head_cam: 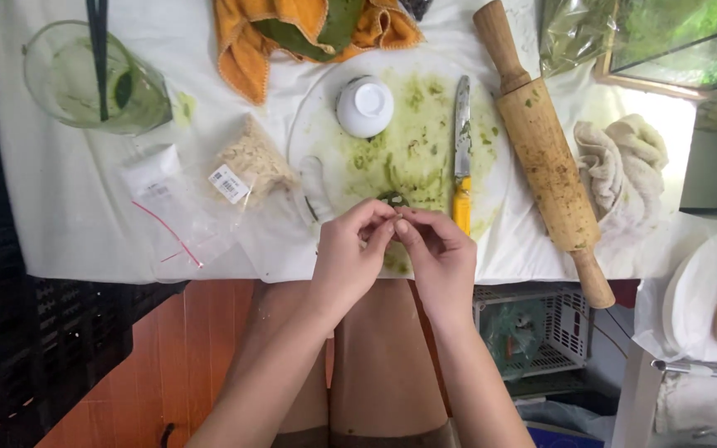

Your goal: Preparing stuffed snacks by rolling green dough, shaping with a cup, adding filling, and sealing the balls.

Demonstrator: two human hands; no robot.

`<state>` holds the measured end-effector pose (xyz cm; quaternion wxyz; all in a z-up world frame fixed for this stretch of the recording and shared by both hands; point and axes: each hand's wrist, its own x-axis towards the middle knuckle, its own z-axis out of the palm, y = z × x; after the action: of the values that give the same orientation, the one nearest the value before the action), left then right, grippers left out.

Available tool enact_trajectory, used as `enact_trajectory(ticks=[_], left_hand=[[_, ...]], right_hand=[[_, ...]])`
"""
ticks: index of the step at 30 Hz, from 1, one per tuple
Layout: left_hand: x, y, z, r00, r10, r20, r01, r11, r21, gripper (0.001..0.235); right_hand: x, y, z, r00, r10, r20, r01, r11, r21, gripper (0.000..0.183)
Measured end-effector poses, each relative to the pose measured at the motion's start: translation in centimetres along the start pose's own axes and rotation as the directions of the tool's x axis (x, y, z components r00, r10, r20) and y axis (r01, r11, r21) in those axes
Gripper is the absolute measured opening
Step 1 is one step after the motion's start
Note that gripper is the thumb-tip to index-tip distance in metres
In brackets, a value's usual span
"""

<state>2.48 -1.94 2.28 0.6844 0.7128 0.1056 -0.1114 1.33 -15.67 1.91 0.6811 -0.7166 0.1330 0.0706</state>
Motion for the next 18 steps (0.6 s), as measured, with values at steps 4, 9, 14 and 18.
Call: enact_trajectory(ticks=[4,9,14,18], left_hand=[[1.1,-0.6,0.4,0.993,-0.117,0.022,0.119,0.983,-0.14,0.009],[1.8,-1.5,0.1,0.957,-0.263,0.122,0.29,0.891,-0.349,0.013],[1.9,-1.7,0.3,0.934,-0.314,0.17,0.357,0.833,-0.423,0.014],[1.7,-2.0,1.0,0.962,-0.242,0.129,0.275,0.839,-0.471,0.013]], right_hand=[[0.8,-0.2,0.0,0.949,-0.315,-0.008,0.294,0.895,-0.335,0.011],[1.1,-1.2,-0.6,0.873,-0.472,0.121,0.454,0.698,-0.554,0.018],[1.6,-1.6,-1.7,0.809,-0.523,0.27,0.573,0.596,-0.563,0.021],[2.0,-0.8,-2.3,0.957,-0.252,0.146,0.289,0.881,-0.376,0.021]])
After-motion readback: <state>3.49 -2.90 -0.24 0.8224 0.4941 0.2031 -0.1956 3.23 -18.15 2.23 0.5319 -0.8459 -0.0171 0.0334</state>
